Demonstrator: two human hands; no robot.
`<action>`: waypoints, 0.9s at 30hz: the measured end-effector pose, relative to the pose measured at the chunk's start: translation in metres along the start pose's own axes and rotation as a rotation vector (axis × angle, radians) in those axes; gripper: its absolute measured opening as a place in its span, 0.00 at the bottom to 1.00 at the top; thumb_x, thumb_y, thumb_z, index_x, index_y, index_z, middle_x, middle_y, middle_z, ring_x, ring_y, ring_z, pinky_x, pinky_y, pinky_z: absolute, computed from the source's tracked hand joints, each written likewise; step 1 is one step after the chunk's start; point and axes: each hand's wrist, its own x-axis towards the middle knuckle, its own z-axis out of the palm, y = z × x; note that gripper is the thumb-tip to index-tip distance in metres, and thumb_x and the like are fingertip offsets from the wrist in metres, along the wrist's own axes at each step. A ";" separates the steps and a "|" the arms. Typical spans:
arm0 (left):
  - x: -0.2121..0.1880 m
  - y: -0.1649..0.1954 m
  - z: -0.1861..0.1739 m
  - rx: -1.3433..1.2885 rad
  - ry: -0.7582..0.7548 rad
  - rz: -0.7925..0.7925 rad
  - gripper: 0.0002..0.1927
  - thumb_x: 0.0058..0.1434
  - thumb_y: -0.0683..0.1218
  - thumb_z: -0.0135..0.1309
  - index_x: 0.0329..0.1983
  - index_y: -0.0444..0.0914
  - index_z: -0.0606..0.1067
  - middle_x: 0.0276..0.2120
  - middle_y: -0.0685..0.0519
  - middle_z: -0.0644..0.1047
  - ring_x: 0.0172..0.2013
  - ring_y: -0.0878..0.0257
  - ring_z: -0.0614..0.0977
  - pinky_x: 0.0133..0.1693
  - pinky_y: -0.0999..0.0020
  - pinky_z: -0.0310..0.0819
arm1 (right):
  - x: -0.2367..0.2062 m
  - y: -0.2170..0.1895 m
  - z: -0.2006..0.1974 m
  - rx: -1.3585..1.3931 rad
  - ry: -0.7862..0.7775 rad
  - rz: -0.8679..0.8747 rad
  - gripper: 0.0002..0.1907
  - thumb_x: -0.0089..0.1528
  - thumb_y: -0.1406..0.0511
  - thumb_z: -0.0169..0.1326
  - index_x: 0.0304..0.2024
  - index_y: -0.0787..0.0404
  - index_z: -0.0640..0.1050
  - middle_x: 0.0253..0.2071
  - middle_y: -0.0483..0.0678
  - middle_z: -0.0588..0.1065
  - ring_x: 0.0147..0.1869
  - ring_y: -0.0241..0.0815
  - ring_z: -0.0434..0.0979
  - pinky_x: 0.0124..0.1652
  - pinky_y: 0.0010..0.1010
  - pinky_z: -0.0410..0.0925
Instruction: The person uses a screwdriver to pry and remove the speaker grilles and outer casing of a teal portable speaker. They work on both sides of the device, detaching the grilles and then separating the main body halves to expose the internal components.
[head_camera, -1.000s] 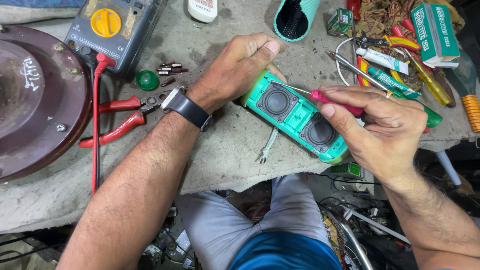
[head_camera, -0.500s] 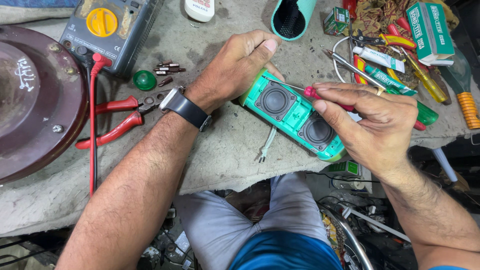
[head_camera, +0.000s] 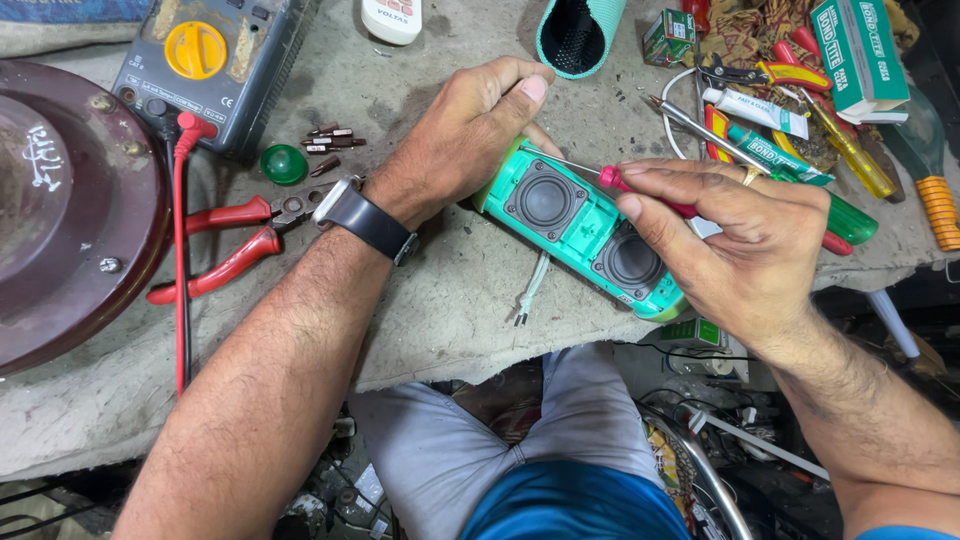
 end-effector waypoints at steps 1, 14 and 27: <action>0.000 0.000 0.000 -0.001 0.001 -0.005 0.25 0.77 0.52 0.41 0.66 0.28 0.66 0.36 0.46 0.85 0.39 0.63 0.89 0.42 0.71 0.82 | 0.001 -0.002 -0.001 -0.010 -0.001 -0.006 0.09 0.63 0.74 0.62 0.46 0.69 0.81 0.46 0.55 0.81 0.50 0.43 0.84 0.51 0.29 0.75; 0.002 0.000 0.001 0.011 0.003 -0.046 0.27 0.77 0.53 0.40 0.68 0.29 0.65 0.36 0.45 0.85 0.38 0.63 0.88 0.41 0.72 0.81 | 0.011 -0.016 -0.006 -0.240 -0.056 -0.279 0.10 0.58 0.77 0.65 0.43 0.71 0.81 0.43 0.59 0.81 0.45 0.50 0.85 0.42 0.33 0.75; -0.001 -0.002 -0.001 0.011 0.006 -0.032 0.27 0.77 0.54 0.40 0.67 0.28 0.65 0.36 0.44 0.85 0.40 0.62 0.89 0.42 0.72 0.83 | 0.011 -0.006 -0.004 -0.148 -0.042 -0.054 0.09 0.62 0.73 0.66 0.45 0.68 0.81 0.38 0.53 0.82 0.32 0.39 0.81 0.31 0.25 0.69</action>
